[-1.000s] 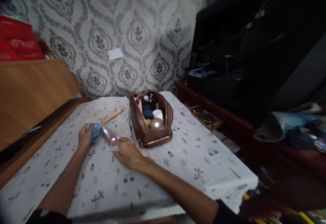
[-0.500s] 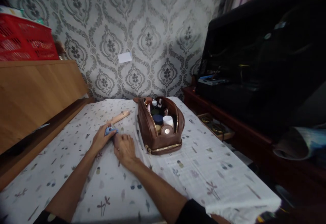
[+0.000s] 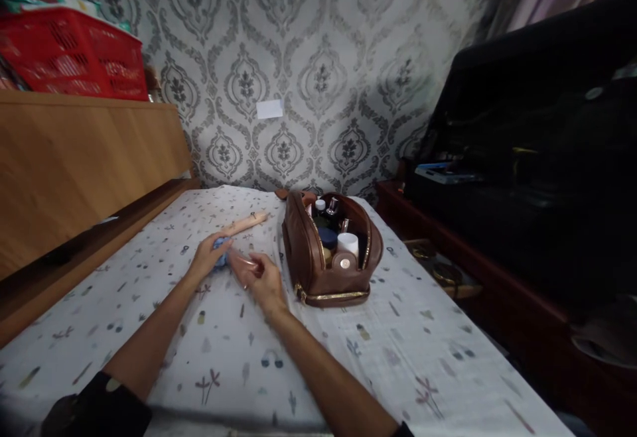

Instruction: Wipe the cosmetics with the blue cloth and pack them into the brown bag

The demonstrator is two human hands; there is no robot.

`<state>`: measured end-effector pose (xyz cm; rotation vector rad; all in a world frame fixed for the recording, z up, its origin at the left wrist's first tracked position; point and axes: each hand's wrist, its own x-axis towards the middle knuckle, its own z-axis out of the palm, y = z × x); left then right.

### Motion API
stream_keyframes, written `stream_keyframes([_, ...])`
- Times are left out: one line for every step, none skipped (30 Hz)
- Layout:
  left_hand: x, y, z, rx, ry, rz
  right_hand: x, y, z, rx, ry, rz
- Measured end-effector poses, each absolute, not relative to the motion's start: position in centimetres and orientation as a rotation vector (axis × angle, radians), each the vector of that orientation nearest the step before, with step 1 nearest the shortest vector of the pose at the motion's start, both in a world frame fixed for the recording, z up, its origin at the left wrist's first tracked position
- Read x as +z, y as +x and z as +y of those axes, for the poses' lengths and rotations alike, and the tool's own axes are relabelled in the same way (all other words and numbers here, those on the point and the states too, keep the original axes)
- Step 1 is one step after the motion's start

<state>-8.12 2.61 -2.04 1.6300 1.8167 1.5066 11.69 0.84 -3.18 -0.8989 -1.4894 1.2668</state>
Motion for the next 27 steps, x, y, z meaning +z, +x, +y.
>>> stream_keyframes([-1.9,-8.2,2.6,1.536,1.584,1.825,-3.1,11.7,1.1,1.340,-0.885,-1.401])
stream_keyframes([-1.8,-8.4,2.5,1.560,1.541,1.834,-3.1,11.8,1.3,1.411,-0.866,-1.313])
stream_keyframes([-1.7,-8.6,2.5,1.574,1.505,1.836,-3.0,11.9,1.5,1.472,-0.841,-1.240])
stream_keyframes([-1.6,-8.7,2.5,1.588,1.469,1.830,-3.0,12.0,1.7,1.520,-0.811,-1.178])
stream_keyframes([-1.5,-8.8,2.5,1.603,1.430,1.822,-3.0,12.1,1.9,1.556,-0.778,-1.127])
stream_keyframes([-1.4,-8.8,2.5,1.618,1.392,1.808,-3.0,12.1,2.1,1.582,-0.747,-1.088])
stream_keyframes([-1.3,-8.8,2.5,1.630,1.355,1.790,-3.0,12.2,2.3,1.601,-0.723,-1.060])
stream_keyframes([-1.2,-8.7,2.5,1.637,1.321,1.769,-3.1,12.2,2.4,1.616,-0.709,-1.036])
stream_keyframes([-1.1,-8.5,2.4,1.638,1.293,1.745,-3.2,12.3,2.5,1.629,-0.703,-1.010])
stream_keyframes([-0.9,-8.3,2.3,1.627,1.275,1.722,-3.3,12.3,2.7,1.645,-0.702,-0.977])
stream_keyframes([-0.9,-8.1,2.3,1.610,1.249,1.686,-3.4,12.4,2.8,1.663,-0.705,-0.933])
stream_keyframes([-0.8,-7.9,2.2,1.592,1.212,1.642,-3.4,12.4,2.9,1.679,-0.709,-0.883])
stream_keyframes([-0.7,-7.7,2.2,1.579,1.167,1.597,-3.4,12.4,2.9,1.692,-0.709,-0.837])
stream_keyframes([-0.7,-7.5,2.1,1.574,1.119,1.556,-3.3,12.4,2.9,1.705,-0.704,-0.805])
stream_keyframes([-0.7,-7.3,2.1,1.579,1.071,1.523,-3.1,12.4,2.8,1.722,-0.693,-0.790])
stream_keyframes([-0.7,-7.1,2.1,1.594,1.029,1.500,-2.8,12.4,2.6,1.745,-0.672,-0.790])
stream_keyframes([-0.8,-6.9,2.2,1.615,0.999,1.490,-2.5,12.4,2.3,1.776,-0.640,-0.806])
stream_keyframes([-0.8,-6.7,2.2,1.633,0.985,1.490,-2.2,12.3,1.9,1.814,-0.605,-0.833])
stream_keyframes([-0.8,-6.5,2.2,1.647,0.969,1.484,-1.9,12.2,1.6,1.852,-0.574,-0.867])
stream_keyframes([-0.8,-6.2,2.2,1.655,0.956,1.477,-1.7,12.1,1.2,1.881,-0.552,-0.903])
stream_keyframes([-0.8,-6.0,2.1,1.655,0.943,1.468,-1.5,12.0,0.8,1.896,-0.542,-0.943])
stream_keyframes([-0.8,-5.7,2.1,1.645,0.941,1.455,-1.4,12.0,0.6,1.893,-0.541,-0.989])
stream_keyframes([-0.7,-5.4,1.9,1.616,0.963,1.444,-1.5,11.9,0.4,1.878,-0.546,-1.034])
stream_keyframes([-0.6,-5.2,1.7,1.568,1.020,1.436,-1.6,11.8,0.4,1.858,-0.554,-1.070])
stream_keyframes([-0.5,-5.0,1.5,1.511,1.111,1.432,-1.7,11.8,0.5,1.835,-0.565,-1.093])
stream_keyframes([-0.3,-4.9,1.3,1.450,1.227,1.430,-1.9,11.8,0.6,1.817,-0.577,-1.107])
stream_keyframes([-0.1,-4.9,1.0,1.394,1.356,1.428,-2.1,11.7,0.8,1.801,-0.593,-1.114])
